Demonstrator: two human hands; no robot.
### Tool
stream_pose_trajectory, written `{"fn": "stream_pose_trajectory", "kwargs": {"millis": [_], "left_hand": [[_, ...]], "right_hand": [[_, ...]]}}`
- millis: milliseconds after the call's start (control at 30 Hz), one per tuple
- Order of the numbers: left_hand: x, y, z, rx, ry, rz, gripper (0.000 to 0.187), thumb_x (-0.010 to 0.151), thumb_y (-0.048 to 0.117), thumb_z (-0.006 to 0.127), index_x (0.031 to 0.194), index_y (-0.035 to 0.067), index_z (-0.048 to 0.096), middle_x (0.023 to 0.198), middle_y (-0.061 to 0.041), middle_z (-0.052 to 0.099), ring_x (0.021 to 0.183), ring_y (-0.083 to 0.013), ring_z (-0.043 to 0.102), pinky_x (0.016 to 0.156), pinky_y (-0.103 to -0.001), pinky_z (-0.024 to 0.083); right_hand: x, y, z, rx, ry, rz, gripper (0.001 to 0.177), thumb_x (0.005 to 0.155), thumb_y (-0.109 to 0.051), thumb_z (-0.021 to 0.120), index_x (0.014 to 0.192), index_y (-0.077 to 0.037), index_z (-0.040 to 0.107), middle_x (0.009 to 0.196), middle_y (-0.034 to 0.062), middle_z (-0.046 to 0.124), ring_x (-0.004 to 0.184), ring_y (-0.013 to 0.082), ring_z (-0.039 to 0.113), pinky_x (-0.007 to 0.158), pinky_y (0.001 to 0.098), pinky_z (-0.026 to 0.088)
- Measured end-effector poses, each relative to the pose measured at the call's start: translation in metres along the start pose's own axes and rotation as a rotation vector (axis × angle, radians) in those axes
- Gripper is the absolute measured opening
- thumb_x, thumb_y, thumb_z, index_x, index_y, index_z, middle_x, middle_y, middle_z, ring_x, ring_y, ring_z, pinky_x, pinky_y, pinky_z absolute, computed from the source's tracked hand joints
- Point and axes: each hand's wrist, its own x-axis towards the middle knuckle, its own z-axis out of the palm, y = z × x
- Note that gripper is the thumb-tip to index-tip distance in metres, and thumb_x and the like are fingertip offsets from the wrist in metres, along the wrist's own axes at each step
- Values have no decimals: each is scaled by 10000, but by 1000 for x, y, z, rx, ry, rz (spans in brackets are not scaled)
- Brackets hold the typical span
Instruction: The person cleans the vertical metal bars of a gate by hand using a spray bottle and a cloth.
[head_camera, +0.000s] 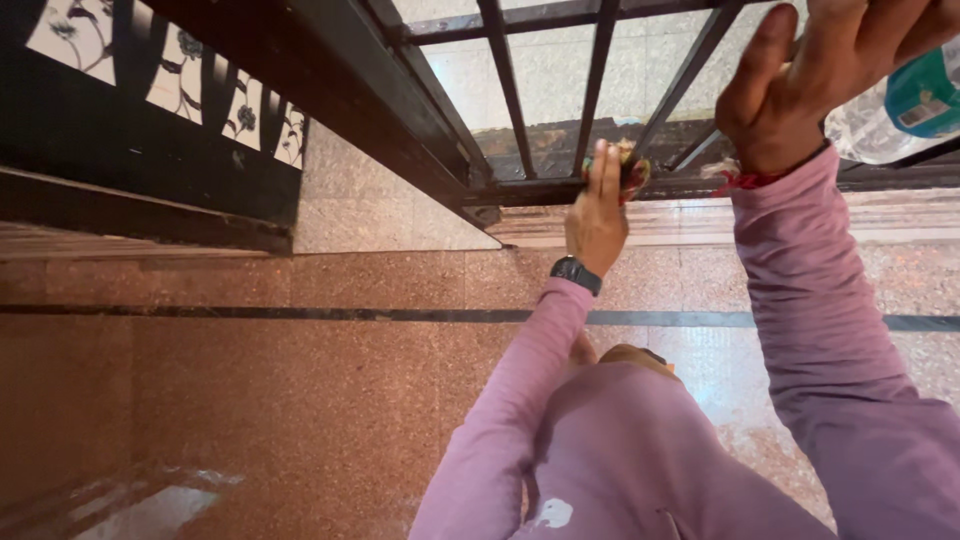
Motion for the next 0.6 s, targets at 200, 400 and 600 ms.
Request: {"fn": "stream_pose_trajectory", "kwargs": {"millis": [200,400,600], "left_hand": [[-3,-7,9,4,239,72,579,986,44,695,1502,88,437,1543,-151,519,759,-275,710,660,-326,600],[-6,-26,22,-57,177,123,405,986,177,766,1368,116,648,962,-17,724,614,-166,661,540,-295,529],[-33,26,19,-70,329,223,389,976,204,701,1335,90,603,1198,-123,736,620,-162,633,575,-281,534]], "right_hand": [[-13,6,4,-76,-14,17,510,1037,-269,632,1506,-80,562,1592,219,337,1464,387,214,1230,566,106],[-13,-6,-1,-210,-20,-17,560,1045,-212,626,1585,-122,508,1676,157,175,1574,341,6,1292,532,-79],[-24,8,3,-19,-57,79,590,937,-185,655,1517,-100,581,1599,253,354,1471,426,201,1252,612,53]]}}
